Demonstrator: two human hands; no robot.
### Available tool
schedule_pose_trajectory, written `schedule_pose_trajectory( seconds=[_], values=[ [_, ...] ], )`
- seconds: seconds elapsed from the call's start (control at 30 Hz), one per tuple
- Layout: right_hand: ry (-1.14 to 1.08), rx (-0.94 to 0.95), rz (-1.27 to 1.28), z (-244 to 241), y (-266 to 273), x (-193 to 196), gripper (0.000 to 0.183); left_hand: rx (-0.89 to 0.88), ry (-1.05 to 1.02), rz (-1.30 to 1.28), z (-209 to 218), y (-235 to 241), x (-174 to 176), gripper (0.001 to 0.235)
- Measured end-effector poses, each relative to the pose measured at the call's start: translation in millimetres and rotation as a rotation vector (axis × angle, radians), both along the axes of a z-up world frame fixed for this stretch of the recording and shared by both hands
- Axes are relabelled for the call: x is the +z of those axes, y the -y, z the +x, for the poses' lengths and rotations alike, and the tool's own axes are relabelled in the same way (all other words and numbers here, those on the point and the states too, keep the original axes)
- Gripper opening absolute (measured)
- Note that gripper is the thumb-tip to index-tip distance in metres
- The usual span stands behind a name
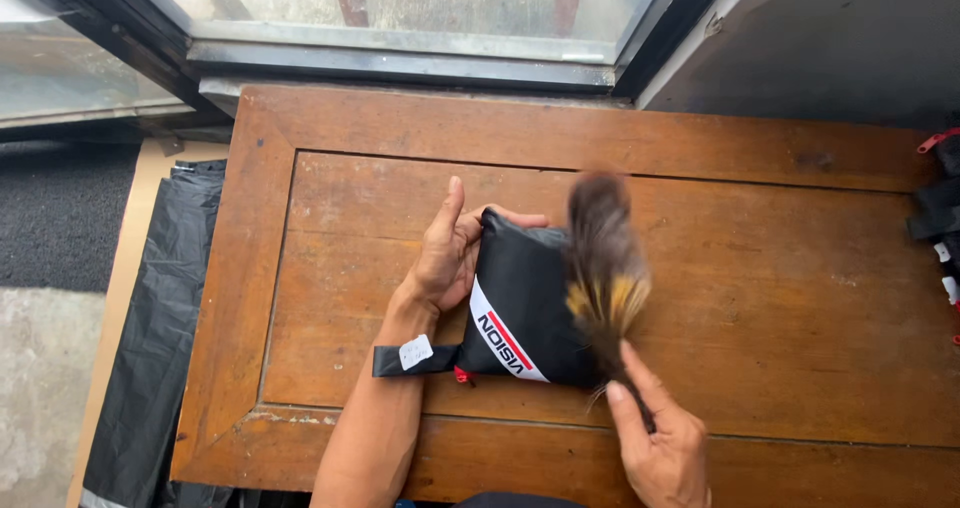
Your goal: The person uses a feather duster to clean a small black pouch with red accents on a wooden table. After dusting the pouch, they place it into a plastic crate. The person then picks up a larger folded black bag, unfolds it on the table, and dusts its surface before rolling it back up.
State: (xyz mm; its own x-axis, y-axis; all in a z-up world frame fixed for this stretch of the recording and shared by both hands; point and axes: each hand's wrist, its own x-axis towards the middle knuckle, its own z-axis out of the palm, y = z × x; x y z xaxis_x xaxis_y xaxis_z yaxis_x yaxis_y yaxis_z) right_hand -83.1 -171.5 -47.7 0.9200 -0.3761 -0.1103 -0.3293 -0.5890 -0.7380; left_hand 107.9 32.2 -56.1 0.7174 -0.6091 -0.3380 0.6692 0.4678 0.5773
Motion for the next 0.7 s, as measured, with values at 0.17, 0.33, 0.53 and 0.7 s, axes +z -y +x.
schedule_pose_trajectory(
  seconds=[0.17,0.33,0.53,0.7],
  values=[
    [-0.241,0.218,0.265,-8,12,-3,0.045,-0.063,0.017,-0.250,6,1,-36,0.094],
    [-0.163,-0.146,0.090,-4,5,2,0.046,0.047,-0.033,0.003,-1,-1,-13,0.091],
    [-0.225,0.255,0.055,-16,12,-9,0.045,-0.007,-0.058,-0.053,6,2,-20,0.094],
    [-0.139,0.046,-0.081,-23,24,-29,0.044,0.067,-0.011,-0.008,3,0,-20,0.082]
  ],
)
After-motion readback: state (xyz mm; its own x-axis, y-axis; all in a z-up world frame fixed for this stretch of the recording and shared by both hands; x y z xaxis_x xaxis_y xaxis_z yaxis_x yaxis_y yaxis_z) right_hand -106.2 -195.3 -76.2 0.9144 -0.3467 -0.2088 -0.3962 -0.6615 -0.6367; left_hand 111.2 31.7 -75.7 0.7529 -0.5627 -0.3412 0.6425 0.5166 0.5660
